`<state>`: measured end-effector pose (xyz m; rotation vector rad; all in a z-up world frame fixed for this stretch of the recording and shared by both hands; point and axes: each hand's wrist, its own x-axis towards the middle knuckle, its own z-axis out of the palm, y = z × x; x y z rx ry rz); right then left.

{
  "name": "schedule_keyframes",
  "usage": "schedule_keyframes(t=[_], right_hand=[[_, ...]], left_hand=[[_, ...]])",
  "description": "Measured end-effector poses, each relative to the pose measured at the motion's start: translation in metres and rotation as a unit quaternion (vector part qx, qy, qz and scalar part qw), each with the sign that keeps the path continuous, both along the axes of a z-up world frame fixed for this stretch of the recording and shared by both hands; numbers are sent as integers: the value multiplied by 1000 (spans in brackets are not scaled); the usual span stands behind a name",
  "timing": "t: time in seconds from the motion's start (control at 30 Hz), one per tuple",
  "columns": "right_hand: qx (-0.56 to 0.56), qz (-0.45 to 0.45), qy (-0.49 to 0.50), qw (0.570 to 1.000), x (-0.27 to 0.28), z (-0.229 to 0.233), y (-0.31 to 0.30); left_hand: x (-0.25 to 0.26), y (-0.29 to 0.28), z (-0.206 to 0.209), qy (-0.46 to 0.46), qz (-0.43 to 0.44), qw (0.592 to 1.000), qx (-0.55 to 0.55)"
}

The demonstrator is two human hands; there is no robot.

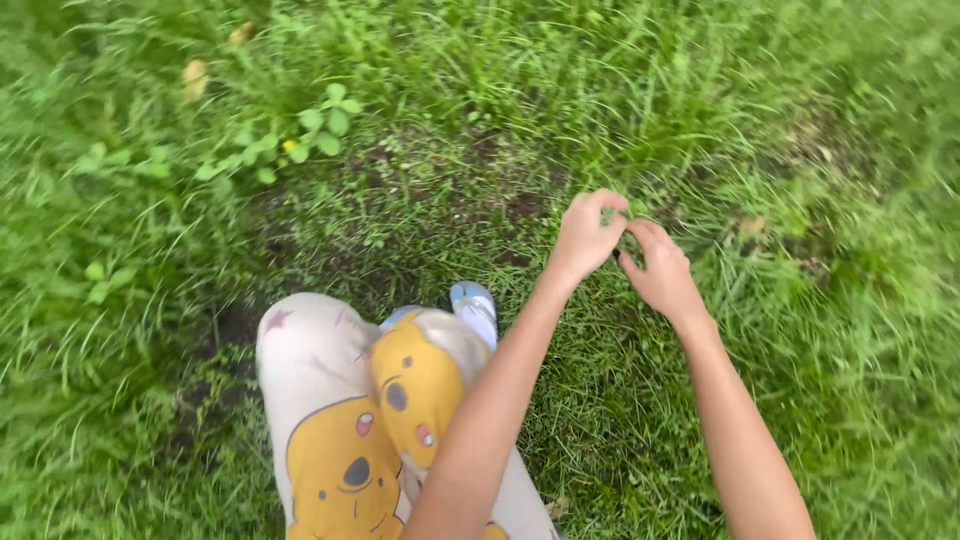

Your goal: Pulling weeds and grass from a lawn by hand while sitting on the ground.

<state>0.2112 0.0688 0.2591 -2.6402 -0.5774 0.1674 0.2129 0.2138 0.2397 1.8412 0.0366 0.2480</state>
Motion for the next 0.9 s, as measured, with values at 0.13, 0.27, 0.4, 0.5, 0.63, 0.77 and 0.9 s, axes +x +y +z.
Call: schedule_keyframes(t=[0.13, 0.27, 0.4, 0.5, 0.63, 0.77, 0.9], right_hand=[[87, 106, -49, 989, -2, 57, 71], [131, 301, -100, 939, -15, 90, 156], [53, 449, -59, 890, -70, 130, 247], [36, 553, -41, 831, -114, 119, 304], [43, 606, 71, 791, -162, 70, 344], [3, 582, 136, 802, -182, -24, 366], [-108, 522, 159, 831, -190, -128, 375]], left_hand=[[-3, 85, 63, -3, 29, 994, 104], [-81, 197, 122, 42, 81, 971, 221], [-194, 275, 163, 172, 111, 929, 308], [-277, 299, 175, 244, 161, 909, 296], [-378, 308, 159, 249, 218, 909, 253], [-463, 320, 112, 246, 274, 910, 192], [-534, 319, 63, 186, 361, 914, 11]])
